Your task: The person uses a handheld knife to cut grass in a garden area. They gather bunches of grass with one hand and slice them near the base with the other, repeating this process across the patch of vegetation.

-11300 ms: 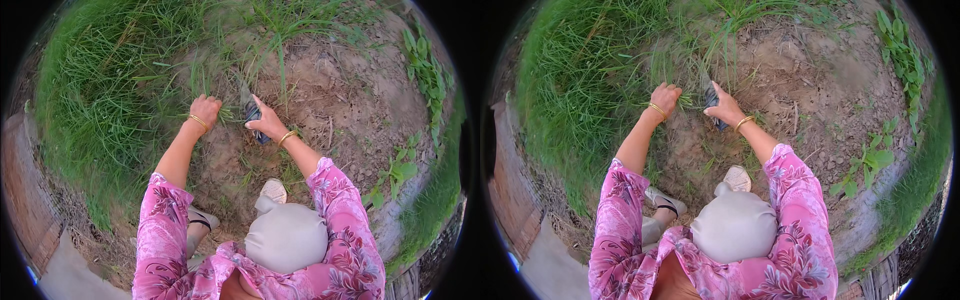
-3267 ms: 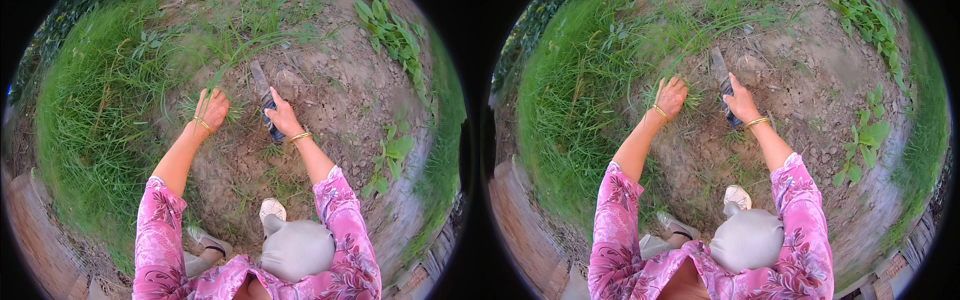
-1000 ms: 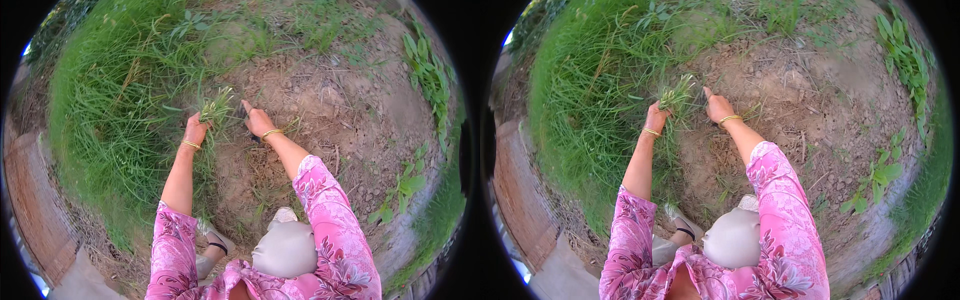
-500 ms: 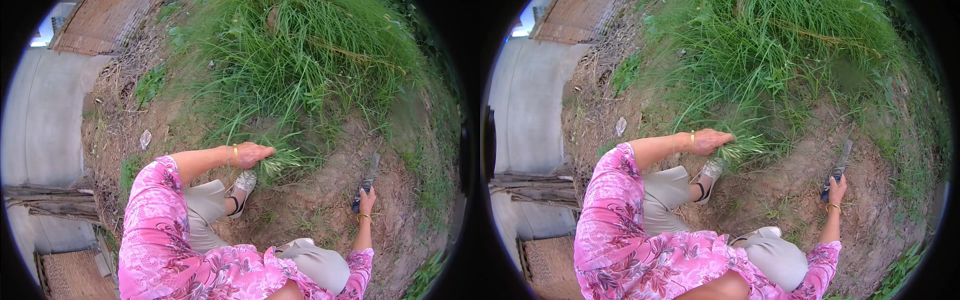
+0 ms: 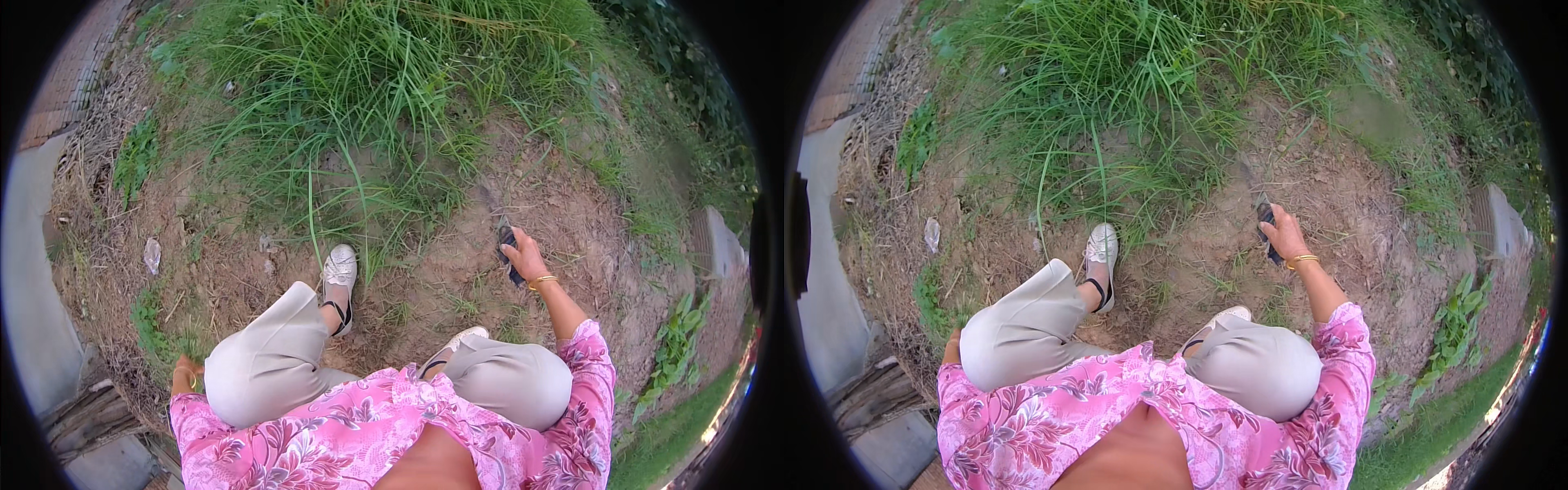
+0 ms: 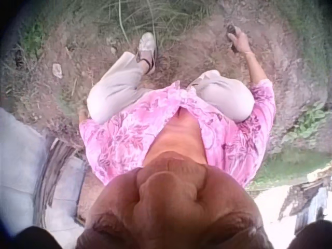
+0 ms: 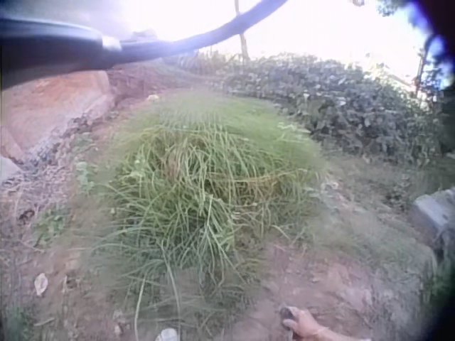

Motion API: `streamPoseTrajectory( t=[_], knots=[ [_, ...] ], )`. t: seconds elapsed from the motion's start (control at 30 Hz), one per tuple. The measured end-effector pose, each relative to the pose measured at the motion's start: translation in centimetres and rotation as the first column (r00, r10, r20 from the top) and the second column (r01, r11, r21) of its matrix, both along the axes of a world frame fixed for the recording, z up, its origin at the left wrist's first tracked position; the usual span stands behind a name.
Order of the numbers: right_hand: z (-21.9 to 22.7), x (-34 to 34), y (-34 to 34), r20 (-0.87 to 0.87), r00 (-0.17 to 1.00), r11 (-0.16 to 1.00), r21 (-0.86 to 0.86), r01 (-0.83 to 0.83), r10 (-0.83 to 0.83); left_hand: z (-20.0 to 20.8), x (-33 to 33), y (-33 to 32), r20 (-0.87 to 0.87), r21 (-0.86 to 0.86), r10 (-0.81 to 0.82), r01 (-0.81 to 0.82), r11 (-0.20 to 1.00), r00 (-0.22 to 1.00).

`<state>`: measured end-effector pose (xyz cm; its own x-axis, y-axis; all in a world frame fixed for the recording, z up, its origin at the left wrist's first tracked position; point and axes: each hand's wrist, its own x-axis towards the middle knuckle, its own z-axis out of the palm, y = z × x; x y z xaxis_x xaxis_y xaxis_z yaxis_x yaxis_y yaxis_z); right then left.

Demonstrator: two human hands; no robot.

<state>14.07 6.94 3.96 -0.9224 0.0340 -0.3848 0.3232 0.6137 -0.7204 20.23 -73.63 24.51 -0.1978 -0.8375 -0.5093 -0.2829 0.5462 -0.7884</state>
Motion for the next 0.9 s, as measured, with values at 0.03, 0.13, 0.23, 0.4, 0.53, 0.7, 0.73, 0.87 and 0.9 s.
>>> streamPoseTrajectory(
  t=[0.03, 0.13, 0.23, 0.4, 0.53, 0.7, 0.73, 0.87, 0.9],
  knots=[
    [-0.5, 0.2, 0.1, -0.037, 0.999, 1.000, 0.009, -0.001, 0.002, -0.4, 0.6, -1.4, 0.056, 0.037, 0.014, -0.016, 0.999, 0.998],
    [-0.3, 0.0, -1.0, 0.094, 0.995, 0.999, -0.029, 0.044, -0.041, -2.4, -1.8, -0.7, 0.135, 0.189, -0.118, 0.092, 0.978, 0.984],
    [0.5, -0.3, -1.4, 0.229, 0.973, 0.991, -0.120, 0.058, -0.029, -5.8, -8.3, 2.3, 0.153, 0.409, -0.386, 0.297, 0.863, 0.910],
    [0.9, -0.1, -2.7, 0.205, 0.978, 0.994, -0.113, -0.008, 0.031, -12.0, -18.1, 12.7, 0.365, 0.820, -0.924, 0.430, 0.377, 0.116],
    [5.5, 0.1, -3.2, 0.411, 0.911, 0.891, -0.398, 0.218, -0.039, -8.6, -19.6, 34.6, -0.226, 0.974, -0.905, 0.098, -0.204, 0.360],
    [3.8, 1.9, -4.8, 0.474, 0.879, 0.762, -0.550, 0.343, -0.053, -14.6, -18.1, 50.9, -0.625, 0.781, -0.778, 0.044, -0.623, 0.065],
    [3.9, 1.9, -5.2, 0.452, 0.888, 0.762, -0.544, 0.351, -0.086, -16.2, -18.2, 52.3, -0.787, 0.616, -0.612, 0.162, -0.771, 0.076],
    [-1.6, 5.0, -4.3, 0.124, 0.967, 0.877, -0.407, 0.254, -0.222, -21.1, -19.1, 58.8, -0.891, 0.128, -0.363, 0.616, -0.777, -0.273],
    [0.0, 3.9, -5.3, 0.303, 0.923, 0.802, -0.475, 0.362, -0.237, -21.8, -19.5, 58.0, -0.796, 0.228, -0.529, 0.665, -0.712, -0.294]
  ],
)
